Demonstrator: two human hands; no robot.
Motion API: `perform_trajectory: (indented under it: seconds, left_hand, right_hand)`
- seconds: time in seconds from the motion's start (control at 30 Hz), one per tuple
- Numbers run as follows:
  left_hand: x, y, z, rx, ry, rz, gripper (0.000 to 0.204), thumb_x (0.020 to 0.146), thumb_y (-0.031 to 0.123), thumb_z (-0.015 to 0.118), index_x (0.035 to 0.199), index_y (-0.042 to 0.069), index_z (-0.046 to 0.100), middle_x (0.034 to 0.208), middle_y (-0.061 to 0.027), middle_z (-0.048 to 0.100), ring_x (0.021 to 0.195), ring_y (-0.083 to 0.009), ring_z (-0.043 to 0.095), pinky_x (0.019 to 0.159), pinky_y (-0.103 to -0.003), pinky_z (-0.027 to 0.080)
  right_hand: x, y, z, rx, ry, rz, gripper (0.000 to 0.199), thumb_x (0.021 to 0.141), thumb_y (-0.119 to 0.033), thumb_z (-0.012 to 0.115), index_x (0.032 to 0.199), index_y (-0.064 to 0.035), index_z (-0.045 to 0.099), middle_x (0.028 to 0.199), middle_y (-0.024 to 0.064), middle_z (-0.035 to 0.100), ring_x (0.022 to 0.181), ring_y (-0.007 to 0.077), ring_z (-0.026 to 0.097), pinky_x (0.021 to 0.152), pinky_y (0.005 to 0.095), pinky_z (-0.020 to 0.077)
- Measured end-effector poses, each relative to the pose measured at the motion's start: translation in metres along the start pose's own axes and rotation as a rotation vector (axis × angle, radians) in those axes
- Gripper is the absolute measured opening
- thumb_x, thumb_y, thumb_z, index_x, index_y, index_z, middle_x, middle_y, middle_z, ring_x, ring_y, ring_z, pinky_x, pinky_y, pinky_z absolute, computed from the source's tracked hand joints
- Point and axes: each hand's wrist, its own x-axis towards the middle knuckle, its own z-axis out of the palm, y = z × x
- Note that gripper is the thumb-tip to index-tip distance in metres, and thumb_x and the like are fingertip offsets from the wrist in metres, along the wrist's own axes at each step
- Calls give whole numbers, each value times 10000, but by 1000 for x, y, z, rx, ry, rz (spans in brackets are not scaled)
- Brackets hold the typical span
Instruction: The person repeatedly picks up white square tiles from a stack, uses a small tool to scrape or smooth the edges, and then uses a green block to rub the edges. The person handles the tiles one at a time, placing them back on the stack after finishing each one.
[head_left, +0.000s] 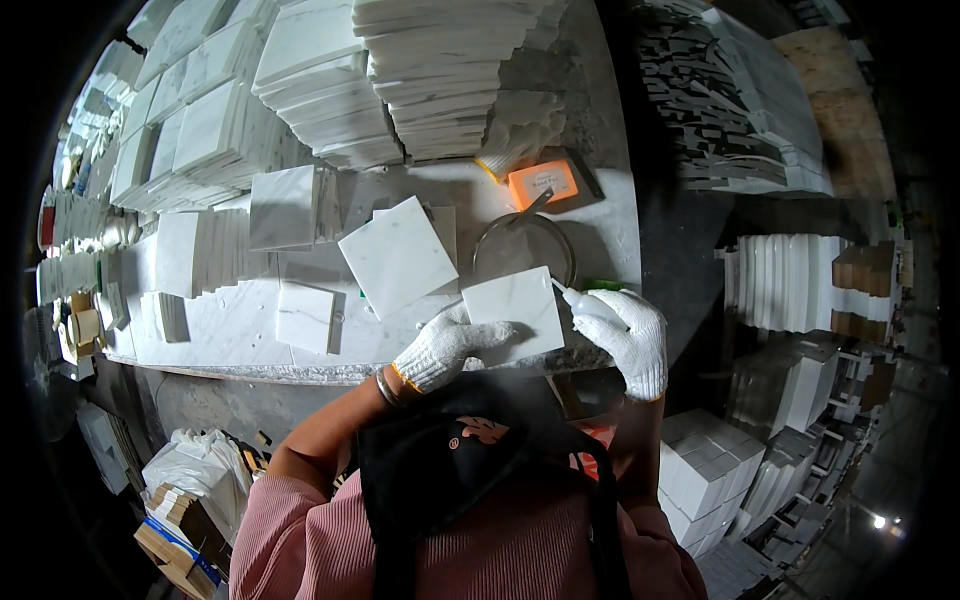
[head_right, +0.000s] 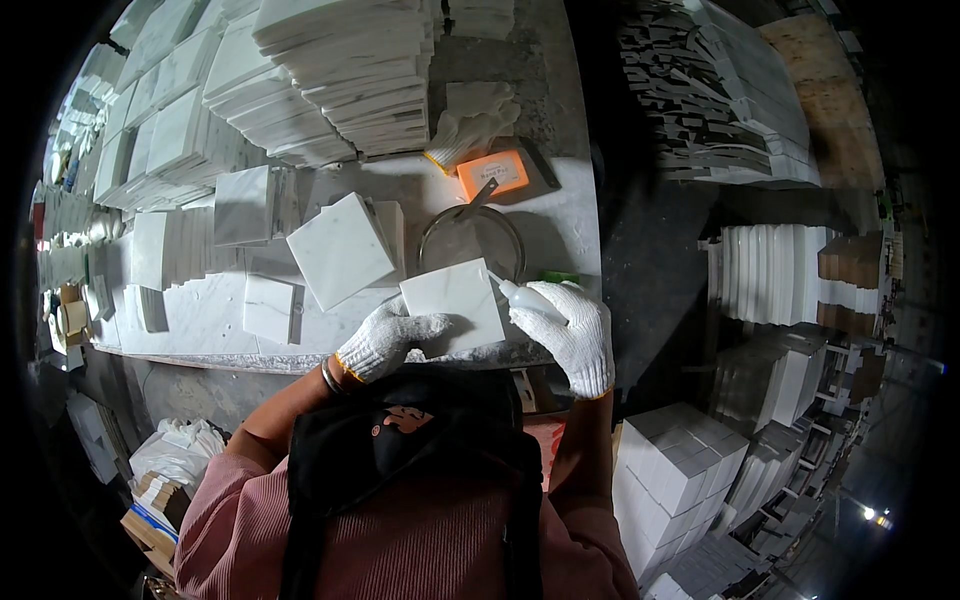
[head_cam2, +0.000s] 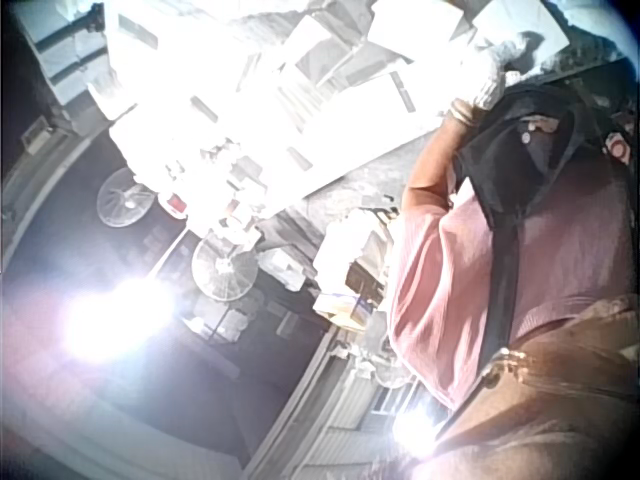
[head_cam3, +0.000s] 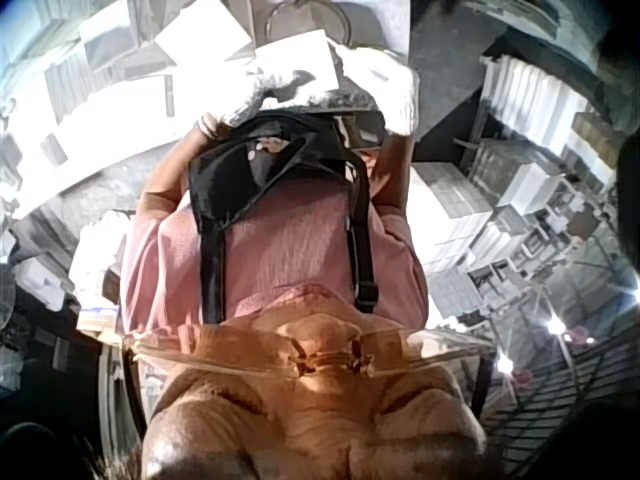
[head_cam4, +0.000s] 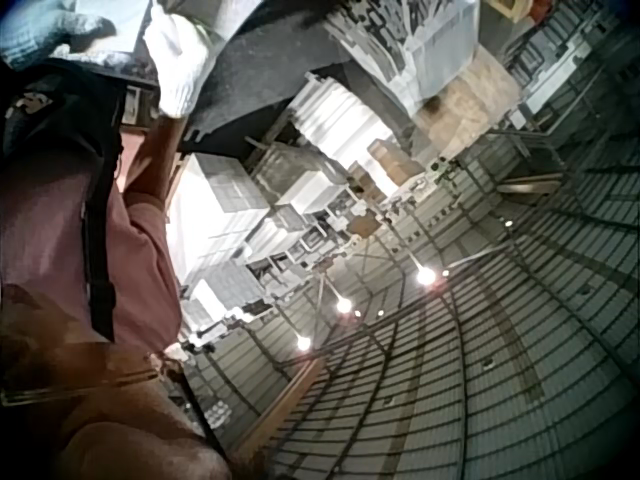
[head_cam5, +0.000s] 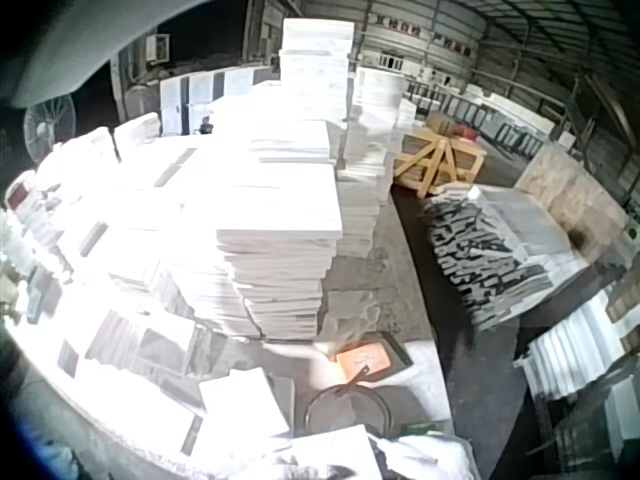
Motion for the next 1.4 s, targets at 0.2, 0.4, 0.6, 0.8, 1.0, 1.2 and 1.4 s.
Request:
perform_trajectory:
  seconds: [0.2, 0.4, 0.6, 0.8, 1.0, 1.2, 1.4]
  left_hand:
    - [1, -2, -2, -12, -3, -5, 330, 965, 241, 635, 1201, 13, 664, 1076, -42, 721, 774, -83, 585, 715, -249, 487]
    - [-1, 3, 0, 68, 16, 5, 312, 968, 212, 629, 1203, 10, 664, 1077, -36, 717, 802, -86, 589, 729, -251, 486]
    - [5, -19, -16, 61, 67, -88, 323, 951, 193, 644, 1203, -9, 664, 1100, -63, 711, 946, -128, 631, 842, -284, 511]
    - [1, -18, -18, 331, 128, -71, 261, 955, 173, 645, 1134, -9, 701, 945, -55, 705, 827, -131, 635, 724, -283, 509]
    - [0, -36, -32, 760, 46, 197, 243, 984, 137, 592, 1141, -17, 697, 942, -73, 704, 795, -127, 648, 698, -292, 527]
    - [-1, -39, -31, 561, 122, 169, 217, 956, 98, 598, 1111, -22, 691, 944, -80, 703, 778, -137, 652, 702, -287, 530]
    - [-5, -15, -11, 303, 195, 8, 227, 926, 153, 650, 1066, -23, 677, 883, -49, 680, 750, -108, 613, 680, -262, 496]
  right_hand:
    - [-1, 5, -1, 58, 16, 6, 365, 764, -133, 816, 1066, 36, 698, 930, 136, 721, 835, 206, 707, 745, 313, 551]
    - [15, 37, -1, 206, 183, 172, 383, 813, -167, 797, 1099, 47, 658, 917, 129, 709, 815, 151, 634, 759, 301, 516]
    - [60, 77, 6, 55, 267, 60, 281, 824, -142, 764, 1065, -34, 671, 978, 87, 708, 855, 172, 672, 800, 304, 529]
    - [84, 105, 24, 5, 218, 0, 334, 769, -43, 777, 1091, -70, 696, 1084, 104, 707, 936, 217, 688, 820, 331, 543]
    - [51, 88, 19, -151, 391, 33, 317, 802, -136, 764, 1109, -105, 691, 1033, 101, 724, 930, 238, 700, 794, 342, 546]
    - [4, 48, 39, -210, 131, 128, 336, 832, -262, 777, 1121, -107, 705, 971, 117, 729, 818, 227, 698, 731, 321, 535]
    - [6, 61, 54, -285, 208, -111, 201, 853, -217, 707, 1011, -97, 725, 975, 97, 735, 881, 287, 701, 773, 358, 557]
